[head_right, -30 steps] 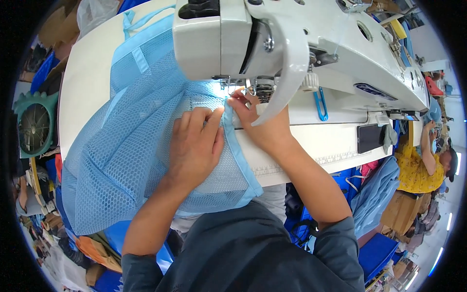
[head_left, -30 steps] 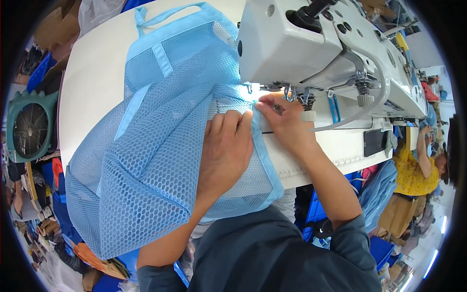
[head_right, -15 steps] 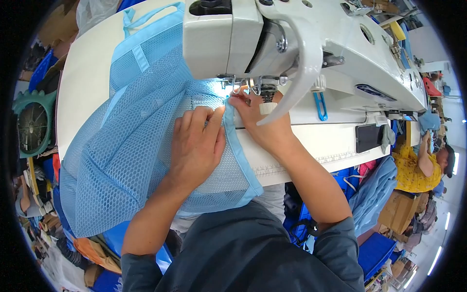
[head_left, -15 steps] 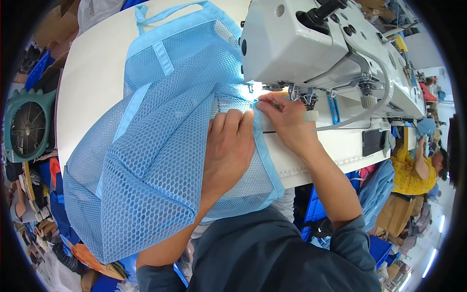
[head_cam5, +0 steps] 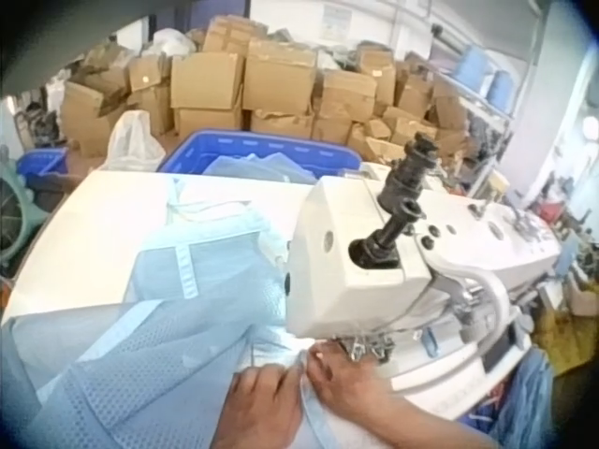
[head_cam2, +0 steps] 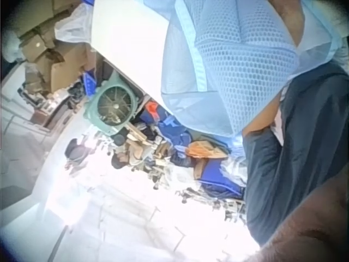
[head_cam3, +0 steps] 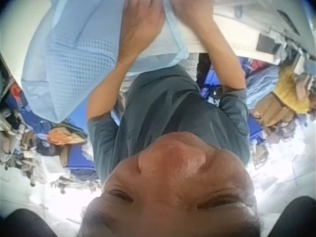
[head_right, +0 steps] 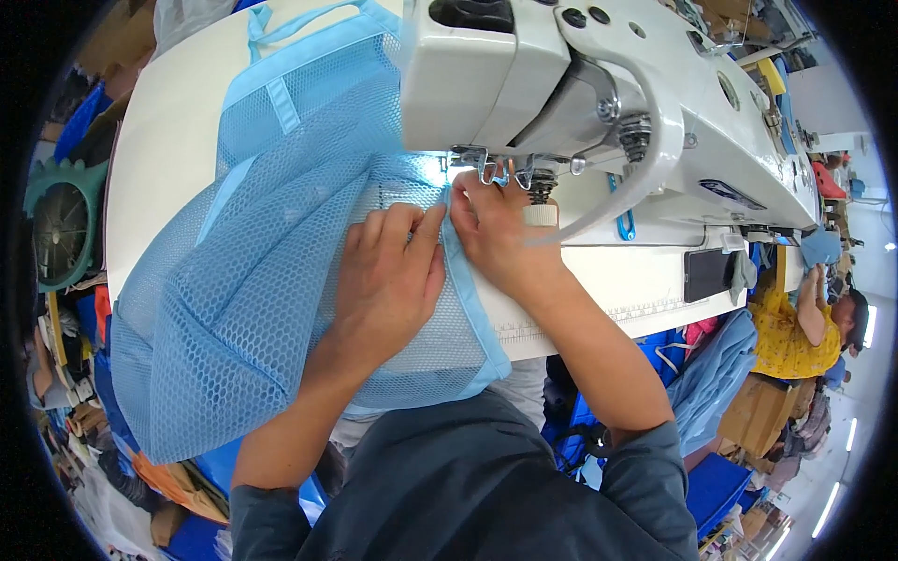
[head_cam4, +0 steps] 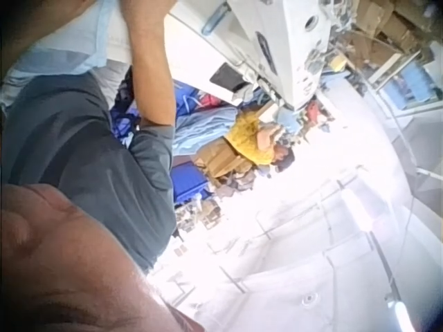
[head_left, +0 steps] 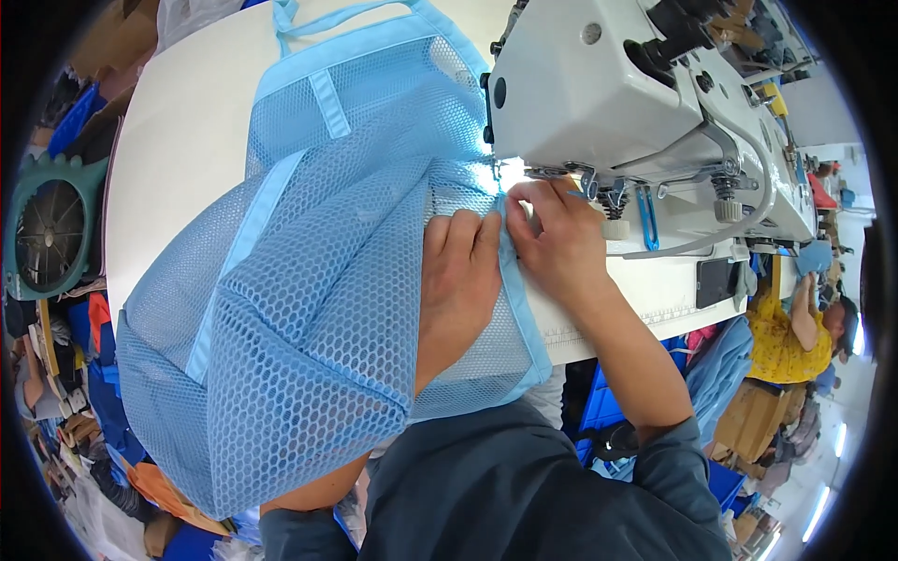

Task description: Sewing a blue mesh bag using an industrial sewing machine.

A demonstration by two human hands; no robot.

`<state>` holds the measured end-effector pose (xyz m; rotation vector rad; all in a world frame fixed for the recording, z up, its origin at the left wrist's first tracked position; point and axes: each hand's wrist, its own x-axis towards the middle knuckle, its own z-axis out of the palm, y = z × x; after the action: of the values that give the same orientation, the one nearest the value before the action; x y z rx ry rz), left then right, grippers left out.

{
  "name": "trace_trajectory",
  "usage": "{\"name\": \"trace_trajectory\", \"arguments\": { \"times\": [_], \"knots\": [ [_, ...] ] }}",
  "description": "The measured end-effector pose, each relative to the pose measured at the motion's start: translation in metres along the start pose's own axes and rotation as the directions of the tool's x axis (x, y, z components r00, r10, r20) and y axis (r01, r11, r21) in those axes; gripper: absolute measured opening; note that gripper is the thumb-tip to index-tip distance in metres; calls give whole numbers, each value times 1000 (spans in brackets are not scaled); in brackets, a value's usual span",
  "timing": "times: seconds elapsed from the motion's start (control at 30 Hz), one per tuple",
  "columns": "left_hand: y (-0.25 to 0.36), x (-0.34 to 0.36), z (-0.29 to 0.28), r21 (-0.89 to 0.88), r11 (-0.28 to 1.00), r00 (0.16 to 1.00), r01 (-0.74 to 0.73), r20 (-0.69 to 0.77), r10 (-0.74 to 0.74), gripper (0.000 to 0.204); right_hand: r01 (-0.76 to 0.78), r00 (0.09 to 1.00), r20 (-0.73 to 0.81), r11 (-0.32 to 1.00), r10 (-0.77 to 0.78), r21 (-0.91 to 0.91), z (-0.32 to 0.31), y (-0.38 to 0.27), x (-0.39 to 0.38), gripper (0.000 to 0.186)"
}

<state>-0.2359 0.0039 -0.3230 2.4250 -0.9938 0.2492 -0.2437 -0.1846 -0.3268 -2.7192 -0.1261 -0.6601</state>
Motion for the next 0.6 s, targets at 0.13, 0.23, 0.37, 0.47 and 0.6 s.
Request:
{"name": "trace_trajectory", "arguments": {
  "times": [0.13, 0.23, 0.37, 0.47, 0.6],
  "knots": [
    [-1, 1, -2, -15, 1000, 1000, 6, -1, -6, 47, 39, 999, -1, 999, -39, -14, 2, 5, -3, 14],
    [-2, 1, -2, 9, 1000, 1000, -20, 13, 20, 47, 51, 999, 14, 994, -50, -102, 2, 2, -4, 14],
    [-3, 1, 0, 23, 999, 999, -33, 19, 33, 47, 109, 993, -42, 990, -113, -89, 1, 0, -3, 12],
    [-4, 0, -1, 21, 999, 999, -33, 16, 33, 47, 168, 984, -52, 983, -172, -75, -2, -3, 1, 15],
    [-1, -1, -2, 3, 1000, 999, -12, 36, 12, 46, 212, 973, -91, 977, -214, -40, -3, -4, 1, 19]
  ]
}}
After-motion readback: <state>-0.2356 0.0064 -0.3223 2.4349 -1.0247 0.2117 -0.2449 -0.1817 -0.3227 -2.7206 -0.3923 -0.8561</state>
